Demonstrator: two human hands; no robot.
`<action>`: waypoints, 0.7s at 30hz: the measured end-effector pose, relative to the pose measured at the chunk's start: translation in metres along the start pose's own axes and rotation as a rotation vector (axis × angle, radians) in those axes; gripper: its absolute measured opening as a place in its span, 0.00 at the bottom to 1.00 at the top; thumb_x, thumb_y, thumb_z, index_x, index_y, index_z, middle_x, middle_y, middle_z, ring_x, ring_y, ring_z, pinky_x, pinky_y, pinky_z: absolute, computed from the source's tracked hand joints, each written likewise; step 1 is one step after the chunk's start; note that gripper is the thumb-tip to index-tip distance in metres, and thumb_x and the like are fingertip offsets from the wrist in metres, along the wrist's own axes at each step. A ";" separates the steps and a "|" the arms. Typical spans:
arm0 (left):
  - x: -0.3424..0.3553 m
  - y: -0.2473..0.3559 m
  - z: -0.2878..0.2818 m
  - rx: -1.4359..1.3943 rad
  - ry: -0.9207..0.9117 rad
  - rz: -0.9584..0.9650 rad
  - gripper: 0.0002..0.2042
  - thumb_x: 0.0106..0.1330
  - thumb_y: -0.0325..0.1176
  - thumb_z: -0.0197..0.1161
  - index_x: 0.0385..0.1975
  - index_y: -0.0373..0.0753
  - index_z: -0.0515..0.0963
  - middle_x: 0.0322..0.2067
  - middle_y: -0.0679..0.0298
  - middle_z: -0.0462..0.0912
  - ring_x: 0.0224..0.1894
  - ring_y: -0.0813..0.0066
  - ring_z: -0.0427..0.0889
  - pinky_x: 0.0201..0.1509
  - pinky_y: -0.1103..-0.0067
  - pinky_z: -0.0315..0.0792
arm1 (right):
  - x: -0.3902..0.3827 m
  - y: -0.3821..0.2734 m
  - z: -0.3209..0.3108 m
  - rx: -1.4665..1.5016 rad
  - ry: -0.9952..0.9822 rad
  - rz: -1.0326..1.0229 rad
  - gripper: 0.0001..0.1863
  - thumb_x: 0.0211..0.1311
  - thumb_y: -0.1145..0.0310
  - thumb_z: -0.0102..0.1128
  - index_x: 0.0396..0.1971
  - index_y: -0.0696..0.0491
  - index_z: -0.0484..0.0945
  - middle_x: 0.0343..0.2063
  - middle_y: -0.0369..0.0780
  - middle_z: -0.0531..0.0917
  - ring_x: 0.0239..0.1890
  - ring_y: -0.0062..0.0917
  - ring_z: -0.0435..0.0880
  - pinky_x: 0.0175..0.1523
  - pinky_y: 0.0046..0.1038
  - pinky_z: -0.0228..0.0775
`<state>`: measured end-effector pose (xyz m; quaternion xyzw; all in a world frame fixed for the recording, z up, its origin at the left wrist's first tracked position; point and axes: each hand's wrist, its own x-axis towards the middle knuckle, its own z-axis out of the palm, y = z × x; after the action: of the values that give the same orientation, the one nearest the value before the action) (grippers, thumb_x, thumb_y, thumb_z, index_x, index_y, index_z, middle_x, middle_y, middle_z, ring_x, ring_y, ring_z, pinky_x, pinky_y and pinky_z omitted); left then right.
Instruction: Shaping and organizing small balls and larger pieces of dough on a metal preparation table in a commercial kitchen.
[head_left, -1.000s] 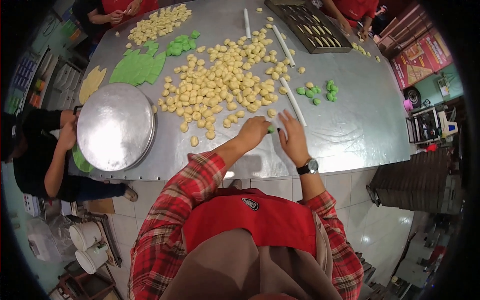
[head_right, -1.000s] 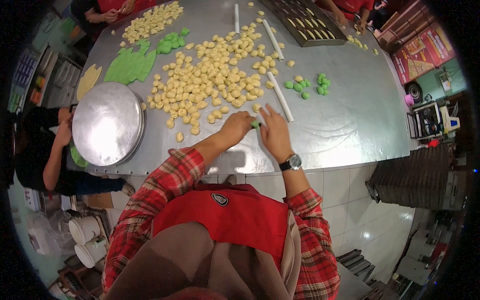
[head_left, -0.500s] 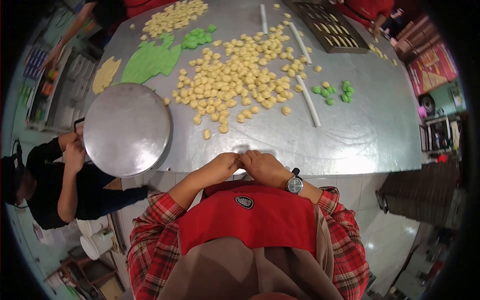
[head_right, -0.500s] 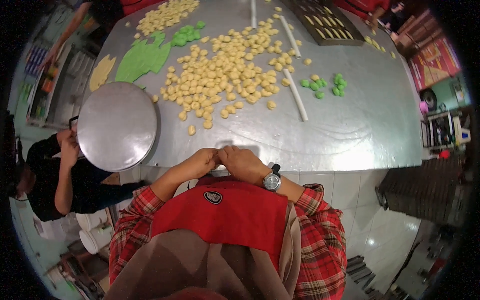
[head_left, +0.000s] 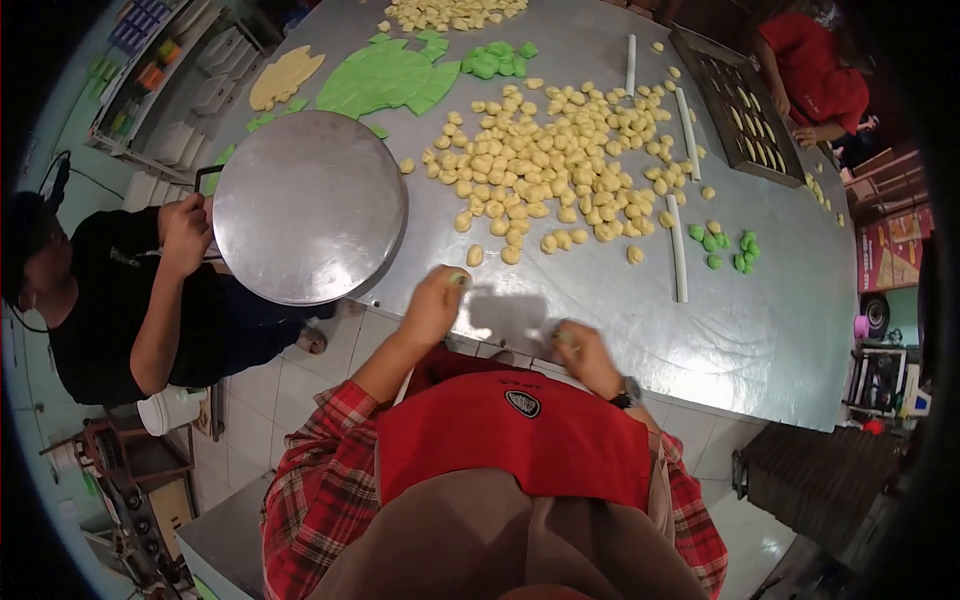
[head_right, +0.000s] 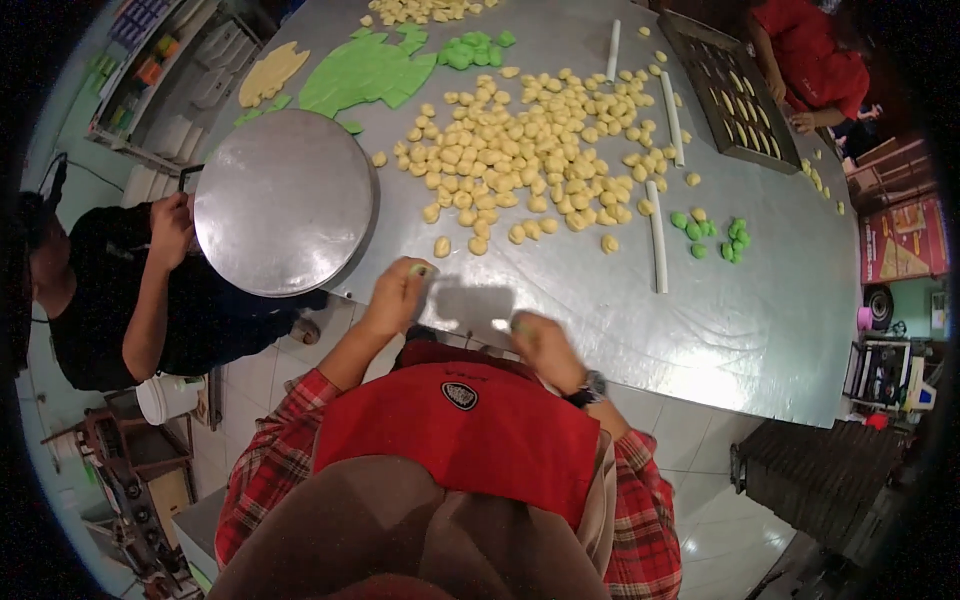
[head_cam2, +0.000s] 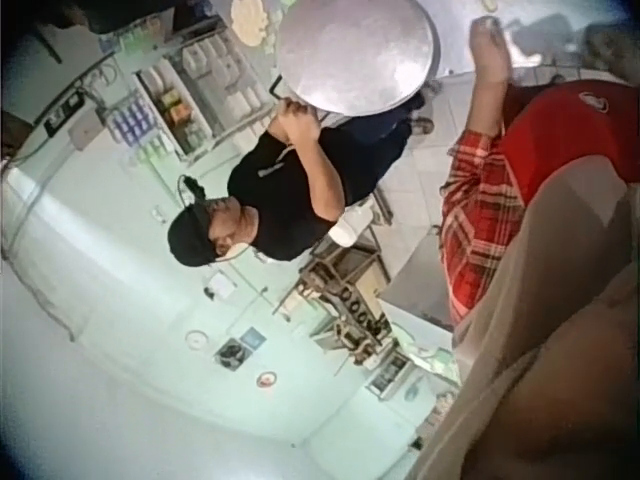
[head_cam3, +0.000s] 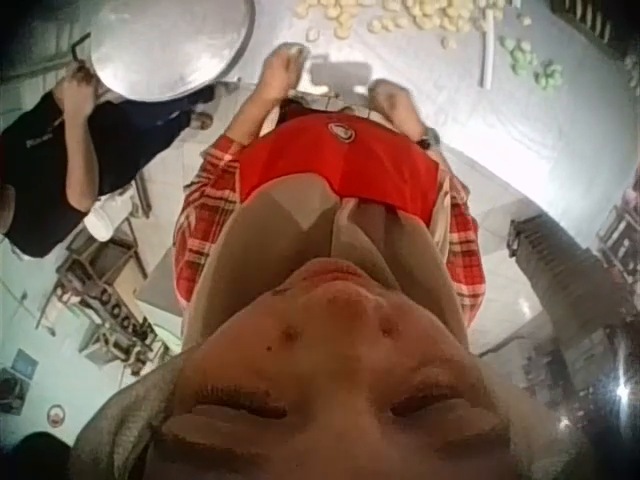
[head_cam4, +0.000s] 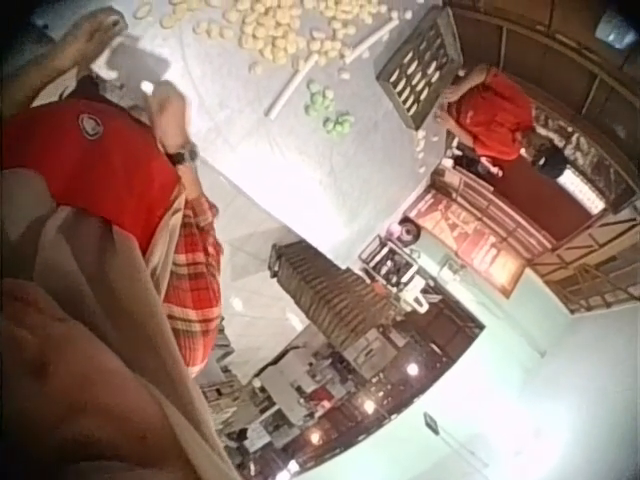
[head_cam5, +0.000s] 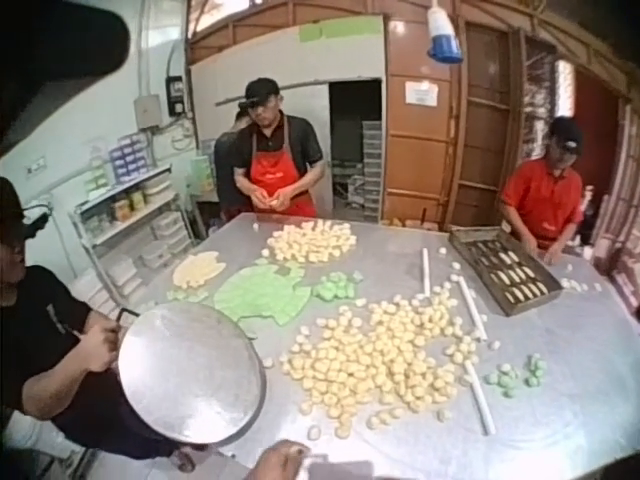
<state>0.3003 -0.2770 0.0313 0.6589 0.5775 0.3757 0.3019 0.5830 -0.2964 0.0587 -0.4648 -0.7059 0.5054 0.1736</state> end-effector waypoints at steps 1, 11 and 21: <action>-0.001 -0.006 -0.013 0.117 0.019 0.046 0.12 0.59 0.20 0.50 0.43 0.31 0.75 0.42 0.47 0.77 0.46 0.46 0.75 0.50 0.68 0.70 | -0.008 0.015 -0.012 -0.155 0.194 -0.031 0.15 0.52 0.77 0.52 0.42 0.59 0.74 0.37 0.48 0.80 0.41 0.42 0.80 0.45 0.38 0.71; 0.055 -0.046 0.018 0.404 -0.025 0.211 0.20 0.61 0.30 0.54 0.54 0.32 0.69 0.60 0.53 0.66 0.63 0.50 0.62 0.67 0.60 0.54 | 0.045 0.070 -0.022 -0.723 0.508 -0.221 0.25 0.53 0.75 0.53 0.54 0.61 0.67 0.59 0.51 0.67 0.64 0.46 0.60 0.67 0.44 0.52; -0.021 -0.029 0.038 -0.177 0.018 0.122 0.23 0.65 0.24 0.52 0.62 0.39 0.62 0.54 0.57 0.71 0.56 0.64 0.70 0.56 0.73 0.68 | 0.010 0.018 0.031 -0.234 0.421 -0.198 0.21 0.53 0.77 0.57 0.50 0.56 0.73 0.38 0.45 0.78 0.44 0.43 0.75 0.48 0.38 0.70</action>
<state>0.3160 -0.2919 -0.0159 0.6602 0.5035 0.4489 0.3303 0.5647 -0.3045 0.0270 -0.5052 -0.7500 0.2930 0.3106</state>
